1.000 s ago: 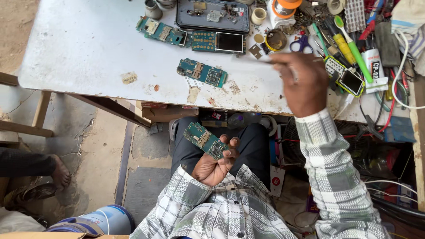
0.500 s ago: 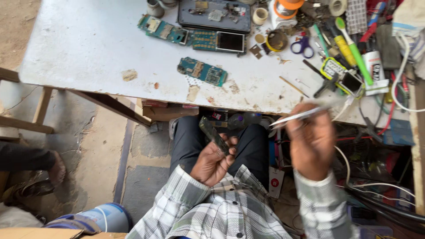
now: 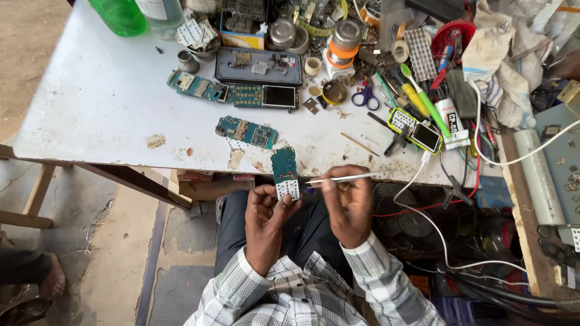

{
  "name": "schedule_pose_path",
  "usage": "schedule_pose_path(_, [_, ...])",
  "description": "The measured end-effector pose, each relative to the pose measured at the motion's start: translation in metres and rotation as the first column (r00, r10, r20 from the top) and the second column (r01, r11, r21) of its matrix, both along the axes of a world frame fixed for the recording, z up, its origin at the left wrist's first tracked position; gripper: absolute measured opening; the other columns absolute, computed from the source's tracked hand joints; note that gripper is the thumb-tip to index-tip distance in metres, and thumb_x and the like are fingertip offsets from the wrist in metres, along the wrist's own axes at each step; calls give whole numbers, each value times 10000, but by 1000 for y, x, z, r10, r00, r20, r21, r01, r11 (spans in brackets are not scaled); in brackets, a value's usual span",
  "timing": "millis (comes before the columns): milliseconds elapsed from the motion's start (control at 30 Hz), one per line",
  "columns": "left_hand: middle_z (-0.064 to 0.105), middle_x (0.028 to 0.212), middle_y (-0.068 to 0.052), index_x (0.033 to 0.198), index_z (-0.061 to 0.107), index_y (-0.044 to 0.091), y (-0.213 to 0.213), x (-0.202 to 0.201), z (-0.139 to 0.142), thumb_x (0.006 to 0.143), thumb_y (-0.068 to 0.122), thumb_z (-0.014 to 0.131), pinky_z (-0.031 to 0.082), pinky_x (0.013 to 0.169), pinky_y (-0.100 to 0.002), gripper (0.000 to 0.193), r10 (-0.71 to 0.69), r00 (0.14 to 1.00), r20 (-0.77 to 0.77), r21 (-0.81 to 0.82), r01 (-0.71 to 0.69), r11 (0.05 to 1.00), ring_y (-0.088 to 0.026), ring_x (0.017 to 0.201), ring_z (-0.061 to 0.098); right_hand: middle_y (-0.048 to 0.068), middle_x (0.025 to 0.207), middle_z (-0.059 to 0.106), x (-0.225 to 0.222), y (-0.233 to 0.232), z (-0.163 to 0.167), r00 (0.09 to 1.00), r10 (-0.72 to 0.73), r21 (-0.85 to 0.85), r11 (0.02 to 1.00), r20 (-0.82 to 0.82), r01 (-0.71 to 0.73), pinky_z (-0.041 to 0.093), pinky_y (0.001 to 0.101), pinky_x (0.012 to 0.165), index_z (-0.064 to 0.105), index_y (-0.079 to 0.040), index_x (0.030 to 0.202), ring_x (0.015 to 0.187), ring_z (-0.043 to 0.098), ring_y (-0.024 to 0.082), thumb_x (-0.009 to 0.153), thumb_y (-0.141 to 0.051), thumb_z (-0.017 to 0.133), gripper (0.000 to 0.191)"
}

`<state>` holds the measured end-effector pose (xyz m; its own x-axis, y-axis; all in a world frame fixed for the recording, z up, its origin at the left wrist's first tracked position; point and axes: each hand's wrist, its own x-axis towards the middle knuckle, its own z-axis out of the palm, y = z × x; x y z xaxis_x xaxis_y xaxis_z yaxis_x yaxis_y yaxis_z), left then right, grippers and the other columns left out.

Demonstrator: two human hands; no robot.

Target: The person uses a hot air gun to heat a small circuit board, then uses tweezers to remove a component. They then use a wooden stick to scrape the board and a flexible hose to clean the area.

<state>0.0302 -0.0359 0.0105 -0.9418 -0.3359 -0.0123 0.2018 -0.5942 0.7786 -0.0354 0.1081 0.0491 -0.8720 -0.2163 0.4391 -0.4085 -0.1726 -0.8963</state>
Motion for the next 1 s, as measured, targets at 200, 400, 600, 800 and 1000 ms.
schedule_pose_path(200, [693, 1057, -107, 1091, 495, 18, 2, -8, -8, 976, -7, 646, 628, 890, -340, 191, 57, 998, 31, -8, -57, 998, -147, 978, 717, 123, 1073, 647, -8, -11, 2, 999, -38, 215, 976, 11, 34, 613, 292, 807, 494, 12, 1182, 951, 722, 172, 1027, -35, 604, 195])
schedule_pose_path(400, [689, 1069, -95, 1100, 502, 29, 0, -12, -7, 983, 5, 648, 630, 880, -339, 188, 74, 997, -29, -24, -75, 997, -132, 979, 706, 122, 1040, 675, -4, -20, 14, 996, -73, 211, 976, 52, 60, 642, 299, 831, 493, 14, 1170, 929, 741, 177, 1017, -45, 608, 200])
schedule_pose_path(600, [689, 1066, -106, 1096, 500, 25, -1, -13, -7, 987, 12, 655, 627, 867, -330, 190, 84, 995, -48, -65, -87, 994, -130, 977, 706, 131, 1033, 677, -6, -23, 14, 992, -107, 229, 969, 65, 90, 666, 301, 798, 482, 12, 1157, 927, 761, 198, 1012, -73, 621, 218])
schedule_pose_path(800, [683, 1051, -110, 1087, 500, 14, -1, -13, -6, 990, 18, 655, 626, 864, -323, 183, 94, 995, -39, -95, -97, 991, -128, 959, 706, 143, 1016, 675, -3, -27, 8, 982, -166, 216, 966, 88, 144, 657, 303, 786, 479, 13, 1147, 919, 762, 204, 1006, -74, 636, 228])
schedule_pose_path(1000, [700, 1032, -119, 1075, 502, 8, 0, -13, -4, 989, 8, 658, 602, 842, -294, 178, 101, 994, -39, -86, -104, 991, -135, 937, 711, 141, 1019, 668, 0, -33, 4, 974, -190, 146, 974, 120, 172, 651, 300, 807, 463, 11, 1148, 920, 746, 189, 1002, -59, 649, 246])
